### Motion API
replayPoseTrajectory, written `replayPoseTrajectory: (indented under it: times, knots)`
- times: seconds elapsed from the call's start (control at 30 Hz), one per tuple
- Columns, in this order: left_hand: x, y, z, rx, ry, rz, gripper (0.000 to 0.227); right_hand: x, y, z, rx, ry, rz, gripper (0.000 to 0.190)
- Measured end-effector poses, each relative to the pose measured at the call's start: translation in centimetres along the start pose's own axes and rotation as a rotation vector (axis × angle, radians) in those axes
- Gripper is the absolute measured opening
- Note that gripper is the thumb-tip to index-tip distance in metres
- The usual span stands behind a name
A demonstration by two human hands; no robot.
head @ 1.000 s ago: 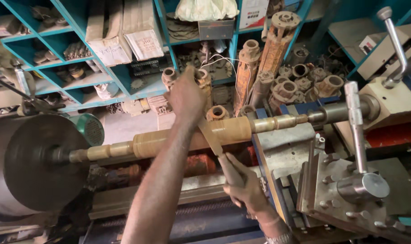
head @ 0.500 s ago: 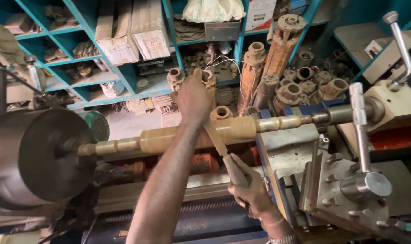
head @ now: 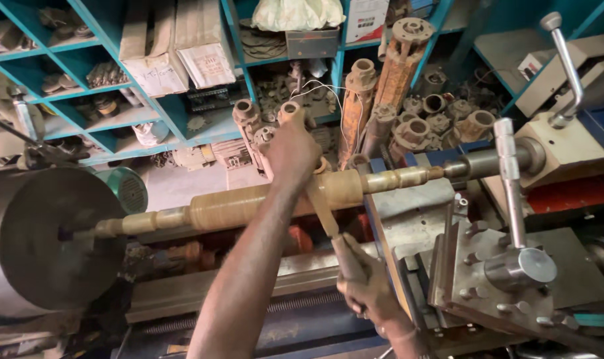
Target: The person uses a chisel to shape a cylindrical wooden workpiece mounted on a lathe. They hold the tool with both hands, applying pressure to the spinning wood to remove material and smooth the surface.
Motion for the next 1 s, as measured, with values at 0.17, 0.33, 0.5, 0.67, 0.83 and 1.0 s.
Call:
replayPoseTrajectory:
  times: [0.17,0.33,0.5,0.67,0.83,1.0]
  knots:
    - [1.1,-2.0,-0.5,-0.01,0.041,-0.001,0.029,0.4,-1.9,0.0,0.08,0.062,0.014,0.098]
    - [-0.9,-0.3,1.0,0.045,0.064,0.158,0.032,1.4,1.3,-0.2,-0.053,0.208,-0.063,0.097]
    - [0.9,-1.4,0.1,-0.111,0.139,-0.104,0.035,0.8,-1.5,0.8,0.006,0.185,-0.016,0.101]
    - [0.4,-1.2,0.5,-0.052,0.13,0.029,0.03,0.4,-0.5,0.2,-0.009,0.11,-0.017,0.1]
    - [-0.3,1.2,1.6,-0.053,0.103,0.073,0.02,1.8,2.0,-0.8,-0.092,0.152,-0.054,0.097]
    - [2.4,-1.1,0.8,-0.107,0.206,-0.171,0.032,2.3,-1.6,-1.9,-0.032,0.148,0.008,0.098]
Point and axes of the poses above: each hand's wrist, its own y-axis towards the middle knuckle, its own x-axis out of the palm, z = x × y, the point moved 6 cm from there along y, towards the middle knuckle, and after that the axes turned 12 degrees about -x, right-handed, at the moved point
